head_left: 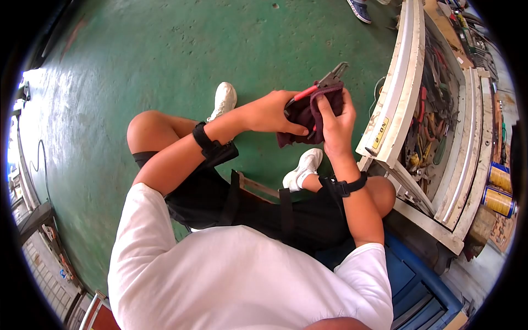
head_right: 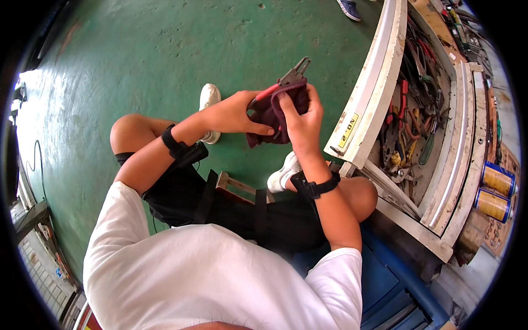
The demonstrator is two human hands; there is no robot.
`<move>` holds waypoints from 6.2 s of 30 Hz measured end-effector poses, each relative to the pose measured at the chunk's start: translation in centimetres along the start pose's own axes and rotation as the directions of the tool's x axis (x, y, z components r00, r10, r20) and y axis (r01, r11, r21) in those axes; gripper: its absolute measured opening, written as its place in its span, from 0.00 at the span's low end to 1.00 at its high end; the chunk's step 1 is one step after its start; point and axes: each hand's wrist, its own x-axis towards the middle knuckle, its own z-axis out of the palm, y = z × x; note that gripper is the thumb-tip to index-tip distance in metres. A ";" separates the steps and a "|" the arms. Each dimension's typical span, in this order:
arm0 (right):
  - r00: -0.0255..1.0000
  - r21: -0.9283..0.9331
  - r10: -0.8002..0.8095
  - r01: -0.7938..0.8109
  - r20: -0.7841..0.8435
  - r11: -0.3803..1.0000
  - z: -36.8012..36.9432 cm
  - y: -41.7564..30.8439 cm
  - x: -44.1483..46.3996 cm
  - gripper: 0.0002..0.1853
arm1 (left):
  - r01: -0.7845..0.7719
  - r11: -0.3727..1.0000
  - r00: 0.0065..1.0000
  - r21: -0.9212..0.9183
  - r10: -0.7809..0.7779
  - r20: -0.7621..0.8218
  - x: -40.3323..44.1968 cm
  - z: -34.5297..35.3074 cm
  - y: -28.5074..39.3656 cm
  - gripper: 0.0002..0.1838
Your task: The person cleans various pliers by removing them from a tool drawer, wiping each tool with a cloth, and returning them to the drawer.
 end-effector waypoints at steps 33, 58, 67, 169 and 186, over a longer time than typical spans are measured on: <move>0.999 -0.156 0.006 -0.011 -0.034 0.988 -0.8 1.8 -0.2 0.15 | -0.158 0.980 0.985 -0.122 0.148 -0.089 1.0 -1.8 -0.2 0.29; 0.998 0.282 0.038 -0.025 -0.041 0.959 1.0 -0.5 -0.1 0.10 | 0.043 0.224 0.994 -0.974 0.088 0.064 0.6 1.7 -4.3 0.34; 0.985 0.225 0.053 -0.015 -0.166 0.974 0.8 -1.4 0.2 0.06 | -0.035 0.286 0.998 -0.957 -0.041 -0.049 0.2 0.0 0.1 0.37; 1.000 -0.048 0.002 0.000 0.031 0.999 0.5 3.8 0.9 0.12 | -0.228 0.914 0.678 -0.336 -0.099 -0.728 2.9 1.7 -3.4 0.15; 0.978 -0.324 0.015 0.054 0.206 0.945 0.4 1.7 -1.6 0.16 | -0.133 0.441 0.841 -0.888 -0.424 -0.336 3.7 0.5 -1.6 0.25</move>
